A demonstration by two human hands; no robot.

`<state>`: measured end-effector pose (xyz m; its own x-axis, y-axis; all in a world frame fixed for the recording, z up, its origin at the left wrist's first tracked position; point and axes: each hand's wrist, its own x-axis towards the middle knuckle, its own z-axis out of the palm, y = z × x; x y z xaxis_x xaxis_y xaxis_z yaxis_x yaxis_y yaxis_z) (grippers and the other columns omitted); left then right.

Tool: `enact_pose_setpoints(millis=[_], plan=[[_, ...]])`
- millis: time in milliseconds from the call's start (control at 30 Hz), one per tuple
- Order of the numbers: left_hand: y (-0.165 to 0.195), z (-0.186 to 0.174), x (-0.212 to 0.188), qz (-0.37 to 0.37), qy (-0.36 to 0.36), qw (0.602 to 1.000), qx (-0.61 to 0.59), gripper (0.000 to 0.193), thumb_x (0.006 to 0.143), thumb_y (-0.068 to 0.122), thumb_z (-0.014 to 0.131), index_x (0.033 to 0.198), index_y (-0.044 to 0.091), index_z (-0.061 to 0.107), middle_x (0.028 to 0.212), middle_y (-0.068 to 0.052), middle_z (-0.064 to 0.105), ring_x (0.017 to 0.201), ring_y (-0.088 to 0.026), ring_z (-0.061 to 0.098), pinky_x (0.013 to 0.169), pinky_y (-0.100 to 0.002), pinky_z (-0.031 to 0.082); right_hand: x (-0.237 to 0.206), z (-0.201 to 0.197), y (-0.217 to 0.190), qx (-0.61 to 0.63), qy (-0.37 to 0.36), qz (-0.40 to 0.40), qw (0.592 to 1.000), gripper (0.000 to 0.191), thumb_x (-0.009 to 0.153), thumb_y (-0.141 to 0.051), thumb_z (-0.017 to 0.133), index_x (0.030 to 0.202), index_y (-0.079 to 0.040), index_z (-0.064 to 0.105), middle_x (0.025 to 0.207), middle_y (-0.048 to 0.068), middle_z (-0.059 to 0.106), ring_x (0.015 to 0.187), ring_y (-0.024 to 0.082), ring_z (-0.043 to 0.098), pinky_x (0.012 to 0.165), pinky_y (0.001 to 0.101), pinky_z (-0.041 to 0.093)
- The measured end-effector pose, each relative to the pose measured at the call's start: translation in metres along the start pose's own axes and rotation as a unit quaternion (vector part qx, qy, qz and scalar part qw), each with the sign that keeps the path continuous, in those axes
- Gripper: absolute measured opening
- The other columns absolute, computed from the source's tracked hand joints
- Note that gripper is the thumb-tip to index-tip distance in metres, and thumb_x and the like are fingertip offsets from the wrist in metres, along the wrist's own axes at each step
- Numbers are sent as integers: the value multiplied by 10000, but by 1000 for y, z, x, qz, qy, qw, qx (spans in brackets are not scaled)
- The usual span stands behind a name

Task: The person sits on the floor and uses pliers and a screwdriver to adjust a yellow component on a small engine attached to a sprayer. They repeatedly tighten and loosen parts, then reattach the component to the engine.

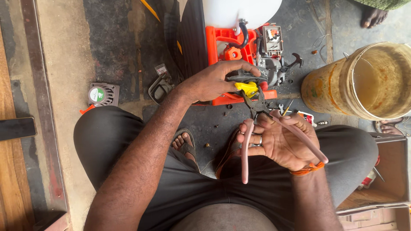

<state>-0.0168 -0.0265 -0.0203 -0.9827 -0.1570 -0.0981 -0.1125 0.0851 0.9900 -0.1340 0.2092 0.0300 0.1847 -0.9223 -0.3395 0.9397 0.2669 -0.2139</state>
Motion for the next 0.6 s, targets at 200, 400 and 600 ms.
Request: enact_pose_setpoints(millis=[200,400,600], plan=[[3,1,-3,14,10,1000,19,457,918,43,718,1348,159,616,1408,-46,650,1359,-205,592,1167,-397,504,-1,-5,-3,-24,-3,-7,1000,266,982,-283,604,821,-72,589,1235,330,614,1232,493,600,1097,710,425],[0,6,-10,14,42,998,34,431,974,31,632,1374,189,601,1426,-43,645,1346,-199,605,1155,-395,509,-3,-9,-1,-130,64,6,990,185,976,-146,582,798,-94,577,1224,309,618,1170,496,641,1052,674,503],[-6,4,-9,52,51,997,-22,489,907,-66,645,1358,118,608,1393,-76,664,1334,-196,618,1166,-360,507,-24,-13,-5,-131,68,-29,989,170,977,-178,597,942,-11,603,1341,362,568,1217,534,598,1011,688,484]])
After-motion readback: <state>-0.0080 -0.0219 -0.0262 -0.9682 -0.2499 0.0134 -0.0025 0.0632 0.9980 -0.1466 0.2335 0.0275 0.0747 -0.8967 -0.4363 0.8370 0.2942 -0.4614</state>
